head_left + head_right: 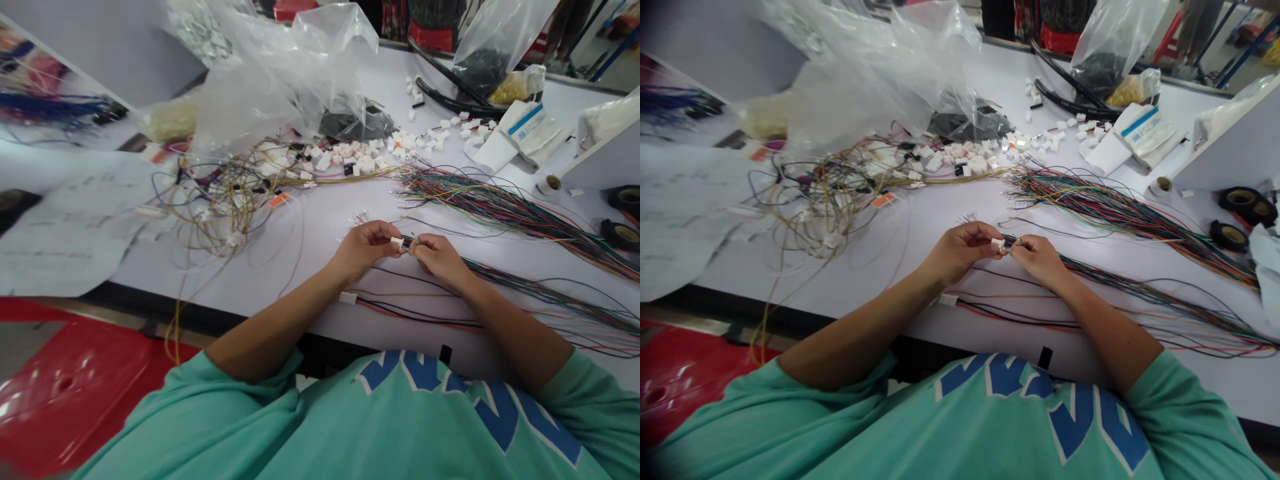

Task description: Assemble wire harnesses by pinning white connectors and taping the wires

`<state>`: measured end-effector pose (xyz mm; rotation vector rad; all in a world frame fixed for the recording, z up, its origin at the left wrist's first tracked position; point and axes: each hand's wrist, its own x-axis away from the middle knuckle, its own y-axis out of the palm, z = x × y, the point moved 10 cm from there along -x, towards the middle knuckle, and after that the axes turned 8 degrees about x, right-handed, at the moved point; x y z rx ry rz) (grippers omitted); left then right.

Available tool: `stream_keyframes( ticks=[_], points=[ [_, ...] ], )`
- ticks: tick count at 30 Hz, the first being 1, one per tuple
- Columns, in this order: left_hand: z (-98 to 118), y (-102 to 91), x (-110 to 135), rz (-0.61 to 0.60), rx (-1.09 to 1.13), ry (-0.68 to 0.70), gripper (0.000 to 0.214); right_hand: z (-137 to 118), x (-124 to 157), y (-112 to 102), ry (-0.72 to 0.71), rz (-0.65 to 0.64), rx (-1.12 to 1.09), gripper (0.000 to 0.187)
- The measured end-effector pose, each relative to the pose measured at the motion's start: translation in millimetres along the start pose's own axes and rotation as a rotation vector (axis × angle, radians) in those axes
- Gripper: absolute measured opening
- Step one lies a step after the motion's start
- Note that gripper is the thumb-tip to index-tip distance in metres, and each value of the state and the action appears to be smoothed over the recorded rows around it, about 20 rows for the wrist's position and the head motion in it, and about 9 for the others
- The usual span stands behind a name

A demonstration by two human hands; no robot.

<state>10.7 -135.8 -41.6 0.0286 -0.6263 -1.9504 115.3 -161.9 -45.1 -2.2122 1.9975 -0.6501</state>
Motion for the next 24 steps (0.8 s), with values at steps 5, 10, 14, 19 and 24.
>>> stream_keyframes(
  ticks=[5,10,14,19,24],
  points=[
    [-2,6.3,4,-0.015,-0.053,-0.035,0.031,-4,2,0,0.002,-0.004,0.123,0.014],
    [-10,4.5,5,-0.004,-0.086,-0.122,0.03,-5,4,2,-0.001,-0.052,0.096,0.015],
    [-19,1.2,4,0.006,-0.032,-0.219,0.027,3,2,3,0.031,-0.06,0.02,0.013],
    [-25,0.1,4,0.034,0.04,-0.261,0.027,3,1,1,0.023,-0.04,0.072,0.01],
    [-27,0.2,5,0.071,0.052,-0.281,0.031,-8,2,-2,0.02,-0.013,0.215,0.009]
  ],
)
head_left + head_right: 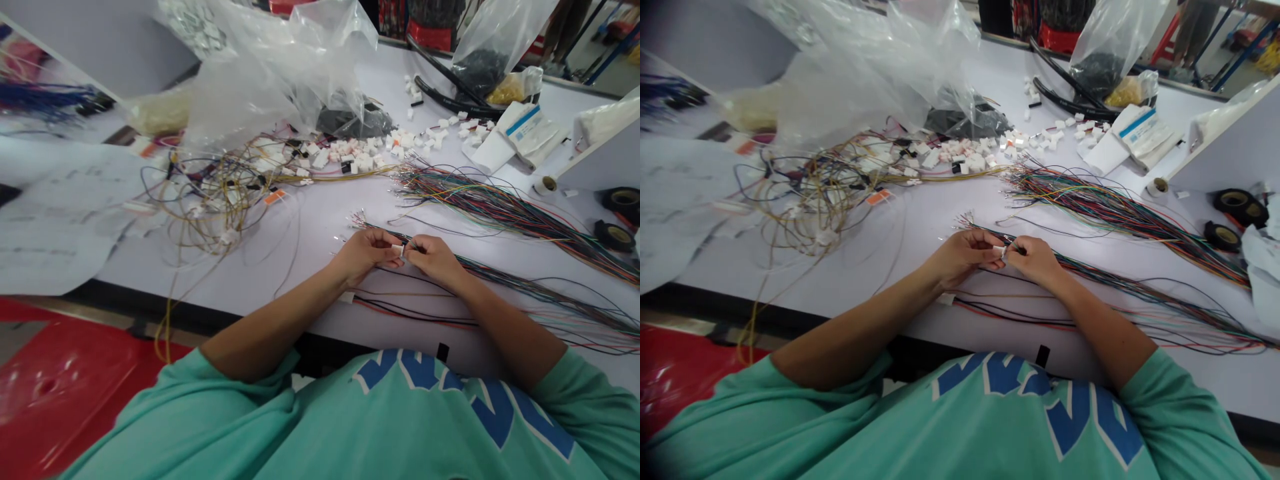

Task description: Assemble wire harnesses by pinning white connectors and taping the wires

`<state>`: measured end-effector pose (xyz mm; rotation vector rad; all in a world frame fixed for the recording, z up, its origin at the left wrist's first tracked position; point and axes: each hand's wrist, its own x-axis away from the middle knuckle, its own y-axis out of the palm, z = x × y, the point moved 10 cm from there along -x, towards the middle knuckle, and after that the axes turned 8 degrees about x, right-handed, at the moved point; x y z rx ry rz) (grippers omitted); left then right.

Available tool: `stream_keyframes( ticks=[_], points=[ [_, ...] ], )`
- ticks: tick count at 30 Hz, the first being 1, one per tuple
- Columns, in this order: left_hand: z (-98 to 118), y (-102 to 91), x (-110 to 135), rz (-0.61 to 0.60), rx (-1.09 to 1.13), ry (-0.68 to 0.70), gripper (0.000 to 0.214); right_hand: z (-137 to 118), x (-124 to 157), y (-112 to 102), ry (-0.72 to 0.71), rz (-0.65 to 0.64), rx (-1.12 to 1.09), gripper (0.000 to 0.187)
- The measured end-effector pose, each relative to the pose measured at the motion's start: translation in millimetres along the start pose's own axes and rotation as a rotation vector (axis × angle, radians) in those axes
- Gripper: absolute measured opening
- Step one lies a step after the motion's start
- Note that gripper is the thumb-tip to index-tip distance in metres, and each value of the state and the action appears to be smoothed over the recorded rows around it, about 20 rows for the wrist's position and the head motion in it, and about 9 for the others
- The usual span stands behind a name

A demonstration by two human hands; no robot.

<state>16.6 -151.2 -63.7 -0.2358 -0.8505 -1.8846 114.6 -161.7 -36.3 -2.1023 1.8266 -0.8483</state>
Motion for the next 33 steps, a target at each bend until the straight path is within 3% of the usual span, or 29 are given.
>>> stream_keyframes(
  ticks=[3,7,9,14,20,26,33],
  points=[
    [0,0.2,0,-0.015,0.004,-0.005,0.03,0,1,0,0.003,-0.015,0.012,0.01],
    [1,2.9,-1,-0.104,0.0,-0.023,0.029,5,3,14,0.014,-0.192,-0.171,0.016],
    [1,2.7,-1,-0.133,-0.004,-0.038,0.026,5,2,13,0.001,-0.209,-0.225,0.021],
    [1,2.5,0,-0.174,0.029,-0.058,0.02,-2,0,-6,-0.089,-0.059,-0.141,0.025],
    [-3,3.9,0,-0.191,0.08,-0.094,0.019,-12,3,-9,-0.128,-0.057,-0.105,0.015],
    [-6,3.5,-2,-0.196,0.107,-0.117,0.017,-24,8,-20,-0.202,0.074,0.025,0.007],
    [-7,4.9,0,-0.179,0.126,-0.134,0.016,-28,10,-21,-0.257,0.134,0.125,0.008]
  ],
)
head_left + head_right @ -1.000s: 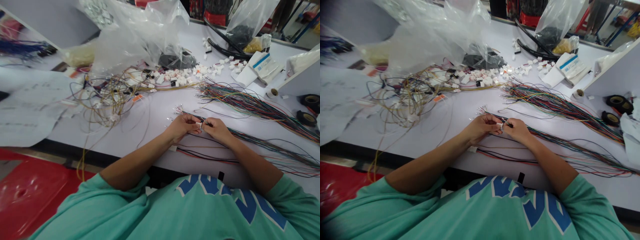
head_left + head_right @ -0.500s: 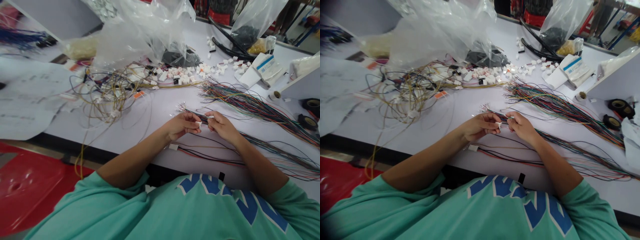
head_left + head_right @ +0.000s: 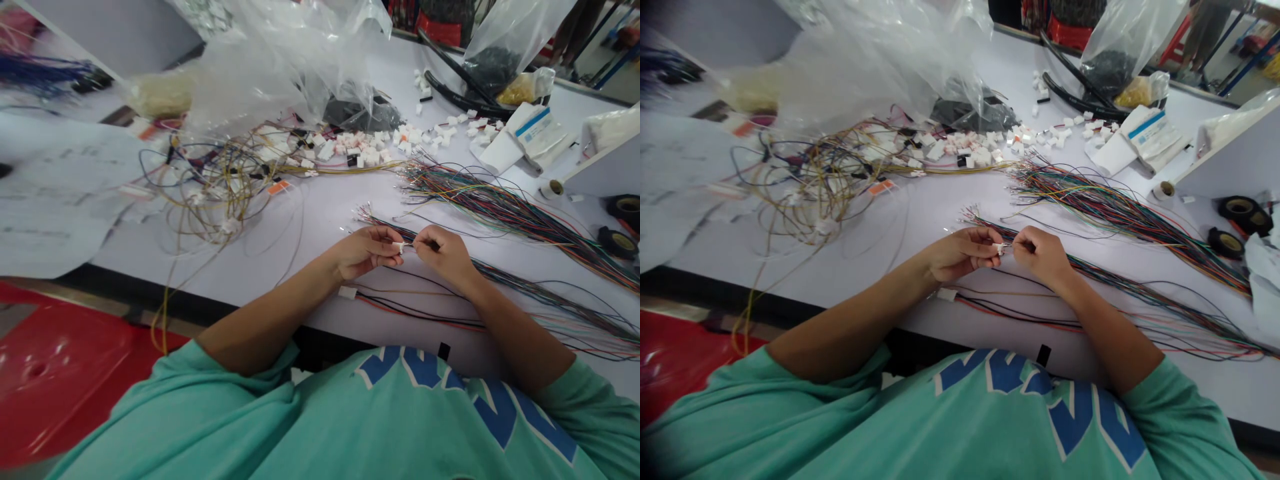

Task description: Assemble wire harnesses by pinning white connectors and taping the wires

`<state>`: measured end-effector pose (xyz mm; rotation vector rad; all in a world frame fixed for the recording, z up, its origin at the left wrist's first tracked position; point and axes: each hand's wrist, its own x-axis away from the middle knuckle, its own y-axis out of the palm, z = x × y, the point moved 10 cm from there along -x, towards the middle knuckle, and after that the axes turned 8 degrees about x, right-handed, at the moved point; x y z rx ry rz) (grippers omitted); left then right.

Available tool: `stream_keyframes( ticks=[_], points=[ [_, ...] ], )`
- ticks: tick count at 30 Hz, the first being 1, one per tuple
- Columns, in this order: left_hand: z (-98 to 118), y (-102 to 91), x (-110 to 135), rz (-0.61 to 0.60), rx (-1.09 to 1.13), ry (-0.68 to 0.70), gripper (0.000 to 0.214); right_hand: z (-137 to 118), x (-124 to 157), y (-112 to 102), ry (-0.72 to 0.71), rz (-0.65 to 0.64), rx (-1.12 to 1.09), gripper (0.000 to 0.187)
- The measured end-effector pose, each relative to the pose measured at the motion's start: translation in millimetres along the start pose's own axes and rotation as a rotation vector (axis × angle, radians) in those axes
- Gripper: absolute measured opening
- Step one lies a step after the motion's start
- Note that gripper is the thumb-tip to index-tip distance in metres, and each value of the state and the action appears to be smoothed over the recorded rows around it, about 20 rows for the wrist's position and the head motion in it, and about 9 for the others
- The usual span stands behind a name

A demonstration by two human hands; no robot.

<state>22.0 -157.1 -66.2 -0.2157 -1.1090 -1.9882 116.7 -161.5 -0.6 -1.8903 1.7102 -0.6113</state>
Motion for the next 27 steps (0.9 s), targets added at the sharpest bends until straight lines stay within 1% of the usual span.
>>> stream_keyframes(
  ticks=[6,9,12,14,17,19,21,27],
  points=[
    [-1,0.3,1,0.021,-0.003,-0.033,0.014,-15,3,-1,-0.168,0.054,0.231,0.008],
    [-2,-0.4,2,0.035,0.013,-0.043,0.015,-20,6,1,-0.217,0.078,0.353,0.01],
    [-3,2.3,2,0.022,0.005,-0.057,0.014,-22,8,6,-0.244,0.056,0.416,0.012],
    [-5,4.6,3,0.008,-0.017,-0.066,0.013,-22,8,10,-0.238,0.026,0.407,0.012],
    [-4,4.8,3,0.014,-0.035,-0.06,0.013,-17,6,12,-0.182,-0.016,0.287,0.012],
    [-3,3.1,2,0.031,-0.033,-0.043,0.013,-12,4,9,-0.133,-0.013,0.186,0.01],
    [-2,1.7,2,0.043,-0.031,-0.036,0.013,-9,4,5,-0.101,0.011,0.135,0.008],
    [-4,2.7,2,0.051,-0.063,-0.039,0.012,-9,4,8,-0.082,-0.005,0.161,0.008]
  ],
)
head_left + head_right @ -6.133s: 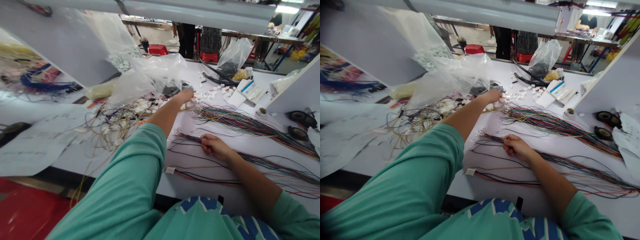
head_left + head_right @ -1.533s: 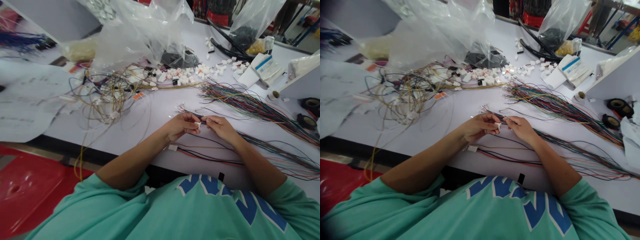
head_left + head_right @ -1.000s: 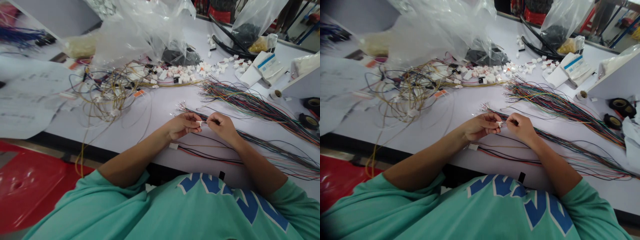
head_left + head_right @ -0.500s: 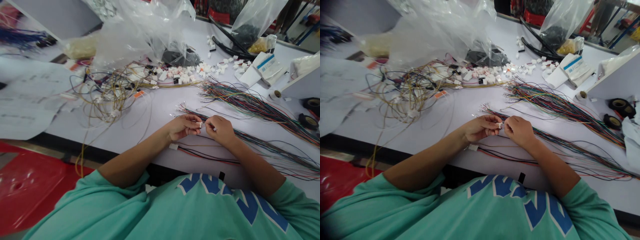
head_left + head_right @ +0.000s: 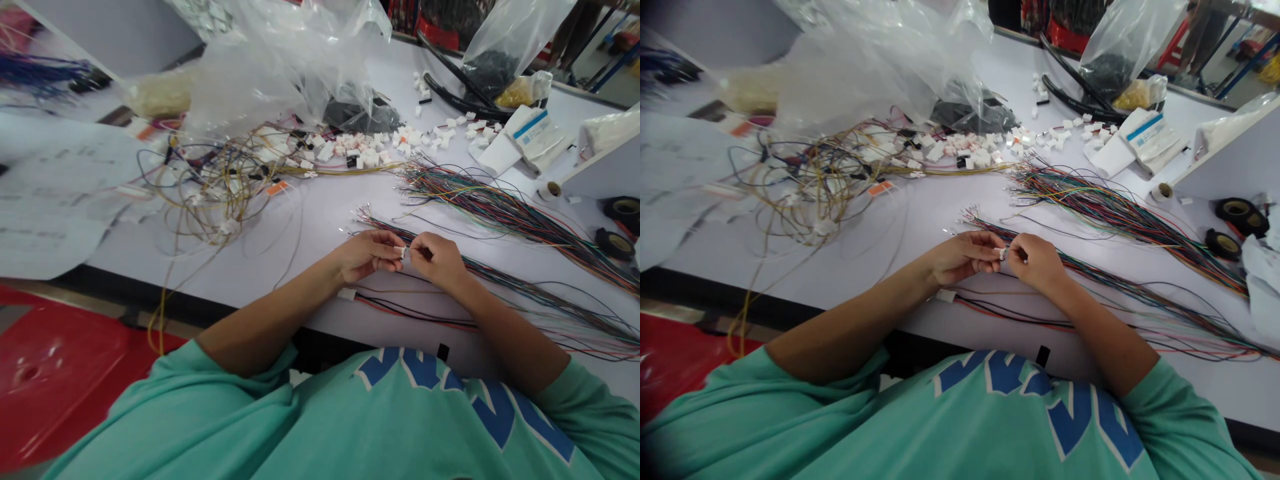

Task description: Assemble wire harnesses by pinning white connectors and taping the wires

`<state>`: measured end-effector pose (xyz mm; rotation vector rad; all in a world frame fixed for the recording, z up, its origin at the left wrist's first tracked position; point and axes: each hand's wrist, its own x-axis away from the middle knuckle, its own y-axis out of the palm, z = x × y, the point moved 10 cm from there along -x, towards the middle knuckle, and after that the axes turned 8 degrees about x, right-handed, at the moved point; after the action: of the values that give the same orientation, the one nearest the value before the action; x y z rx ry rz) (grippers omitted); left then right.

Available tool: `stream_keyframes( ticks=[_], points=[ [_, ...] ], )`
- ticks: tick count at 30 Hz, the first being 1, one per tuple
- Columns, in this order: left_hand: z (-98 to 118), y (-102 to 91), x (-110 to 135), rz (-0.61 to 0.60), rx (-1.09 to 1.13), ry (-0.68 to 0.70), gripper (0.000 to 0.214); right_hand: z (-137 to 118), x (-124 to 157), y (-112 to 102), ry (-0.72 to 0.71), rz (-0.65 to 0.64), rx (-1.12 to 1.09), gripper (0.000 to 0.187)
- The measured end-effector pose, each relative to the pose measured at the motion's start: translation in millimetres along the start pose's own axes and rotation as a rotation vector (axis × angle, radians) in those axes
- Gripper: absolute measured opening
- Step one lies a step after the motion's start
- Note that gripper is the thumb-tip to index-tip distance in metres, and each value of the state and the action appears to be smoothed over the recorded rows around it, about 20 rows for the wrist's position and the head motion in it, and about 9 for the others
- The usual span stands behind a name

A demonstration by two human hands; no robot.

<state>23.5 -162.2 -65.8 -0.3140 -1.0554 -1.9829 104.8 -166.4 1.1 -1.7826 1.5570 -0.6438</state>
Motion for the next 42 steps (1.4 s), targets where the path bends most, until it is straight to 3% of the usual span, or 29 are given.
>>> stream_keyframes(
  ticks=[8,12,18,21,29,34,42],
  points=[
    [-1,2.1,-2,-0.026,-0.022,0.012,0.01,-3,0,4,0.013,-0.027,0.004,0.009],
    [4,-0.6,-3,-0.032,-0.027,0.048,0.012,3,-2,5,0.052,-0.064,-0.1,0.008],
    [11,-2.4,-1,-0.033,-0.046,0.081,0.017,14,7,25,0.227,-0.405,-0.296,0.02],
    [14,-0.8,-2,-0.038,-0.056,0.098,0.017,8,9,21,0.191,-0.483,-0.252,0.025],
    [20,-3.8,-7,-0.035,-0.13,0.134,0.019,1,11,5,0.149,-0.55,0.026,0.023],
    [29,-2.6,-7,-0.038,-0.152,0.185,0.02,10,14,-9,0.255,-0.551,0.182,0.024],
    [43,3.9,-3,0.024,-0.262,0.258,0.02,27,28,-22,0.335,-0.532,0.152,0.016]
  ],
)
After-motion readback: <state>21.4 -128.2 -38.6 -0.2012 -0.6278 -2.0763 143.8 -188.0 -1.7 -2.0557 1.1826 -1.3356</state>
